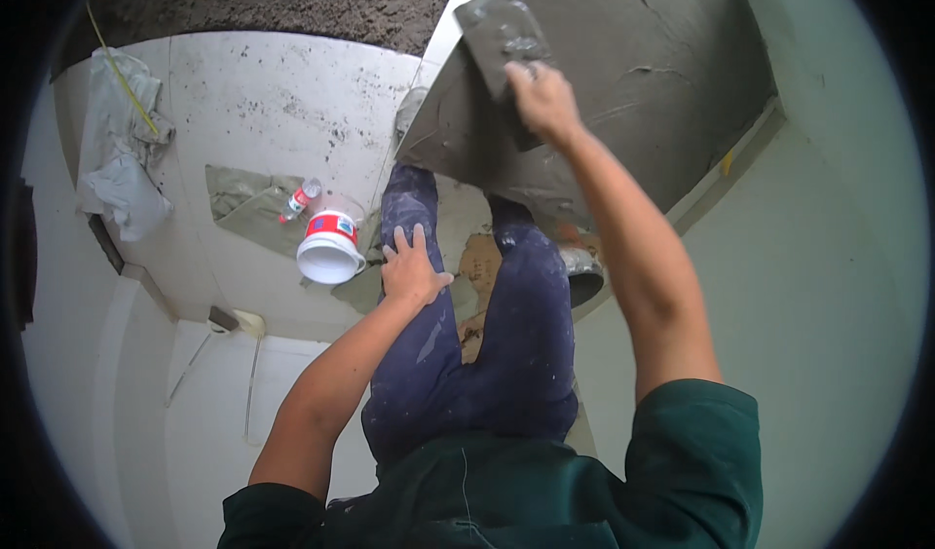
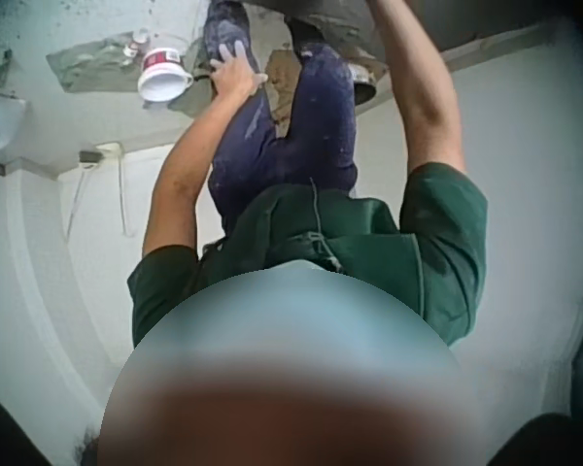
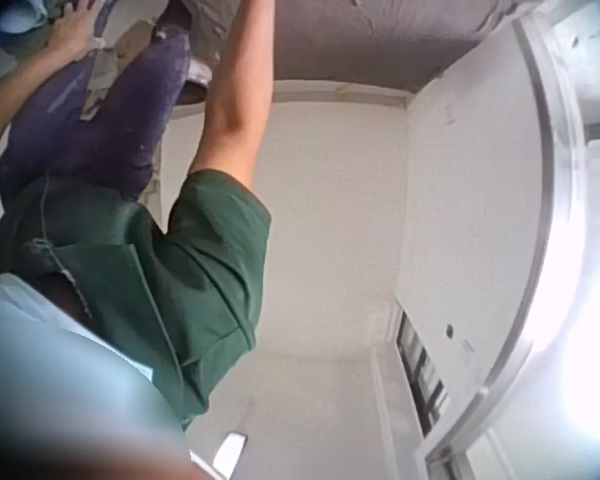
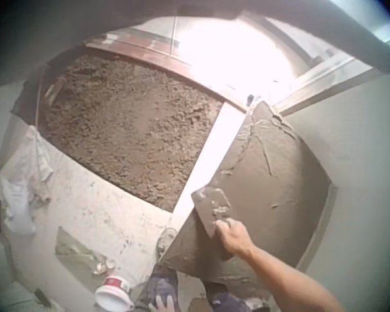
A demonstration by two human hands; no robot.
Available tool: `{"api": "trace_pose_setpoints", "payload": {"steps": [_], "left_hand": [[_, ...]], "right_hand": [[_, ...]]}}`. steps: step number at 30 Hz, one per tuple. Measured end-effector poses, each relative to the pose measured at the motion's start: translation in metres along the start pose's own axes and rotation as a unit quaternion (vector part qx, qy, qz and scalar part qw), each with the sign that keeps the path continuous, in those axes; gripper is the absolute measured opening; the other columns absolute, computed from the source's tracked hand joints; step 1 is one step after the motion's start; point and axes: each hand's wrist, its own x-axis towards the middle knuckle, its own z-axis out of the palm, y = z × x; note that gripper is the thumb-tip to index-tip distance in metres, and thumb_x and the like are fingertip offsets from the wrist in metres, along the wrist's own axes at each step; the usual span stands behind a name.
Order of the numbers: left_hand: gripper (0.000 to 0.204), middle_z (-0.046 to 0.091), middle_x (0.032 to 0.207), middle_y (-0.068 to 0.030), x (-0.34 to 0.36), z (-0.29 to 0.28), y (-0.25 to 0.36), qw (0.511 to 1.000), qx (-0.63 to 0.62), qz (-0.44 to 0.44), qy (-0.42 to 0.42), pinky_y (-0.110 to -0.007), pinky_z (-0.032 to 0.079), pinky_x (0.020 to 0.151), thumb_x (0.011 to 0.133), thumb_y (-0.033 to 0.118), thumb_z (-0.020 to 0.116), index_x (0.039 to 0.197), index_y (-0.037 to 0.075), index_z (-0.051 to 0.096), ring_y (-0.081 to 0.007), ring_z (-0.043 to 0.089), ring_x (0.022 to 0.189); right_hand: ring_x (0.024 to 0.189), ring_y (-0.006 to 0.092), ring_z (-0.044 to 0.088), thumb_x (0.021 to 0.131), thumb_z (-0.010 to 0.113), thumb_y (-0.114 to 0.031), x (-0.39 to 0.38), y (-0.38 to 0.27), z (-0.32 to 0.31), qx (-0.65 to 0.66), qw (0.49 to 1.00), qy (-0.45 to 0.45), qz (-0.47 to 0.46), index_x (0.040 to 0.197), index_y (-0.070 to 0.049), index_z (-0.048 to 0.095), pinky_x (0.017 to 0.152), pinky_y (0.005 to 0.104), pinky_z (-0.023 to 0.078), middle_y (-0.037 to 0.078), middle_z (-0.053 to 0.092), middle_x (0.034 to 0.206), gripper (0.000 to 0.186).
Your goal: Spread mortar evenly onto the back of a large floor tile using a trowel.
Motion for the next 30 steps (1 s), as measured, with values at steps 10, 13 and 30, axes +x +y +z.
{"api": "trace_pose_setpoints", "payload": {"steps": [10,13,30], "left_hand": [[0.105,0.029,0.156,-0.0269,0.014,0.029,-0.012,0.999,0.035,-0.001,0.02,-0.053,0.048,0.101,0.07,0.038,0.086,0.154,0.011,0.029,-0.0512,0.043,0.134],[0.107,0.029,0.156,-0.027,0.009,0.048,-0.025,0.998,0.054,0.006,0.026,-0.051,0.047,0.103,0.069,0.043,0.086,0.154,0.009,0.029,-0.0483,0.046,0.133],[0.121,0.03,0.159,-0.0237,0.012,0.145,-0.006,0.909,0.409,-0.049,0.061,-0.047,0.045,0.109,0.062,0.052,0.091,0.155,0.008,0.029,-0.0409,0.049,0.135]], "right_hand": [[0.086,0.0443,0.07,0.094,0.055,-0.048,-0.072,-0.055,0.228,0.061,0.99,-0.125,-0.029,0.1,-0.004,0.065,0.08,0.0552,0.054,0.026,0.071,0.086,0.046],[0.081,0.0438,0.07,0.093,0.057,-0.048,-0.11,-0.038,0.209,0.101,0.99,-0.087,-0.041,0.095,-0.005,0.064,0.076,0.0551,0.054,0.024,0.07,0.081,0.044],[0.077,0.0439,0.066,0.096,0.059,-0.041,-0.298,0.364,0.179,0.351,0.721,0.455,0.387,0.088,-0.003,0.065,0.071,0.0504,0.05,0.022,0.068,0.08,0.039]]}}
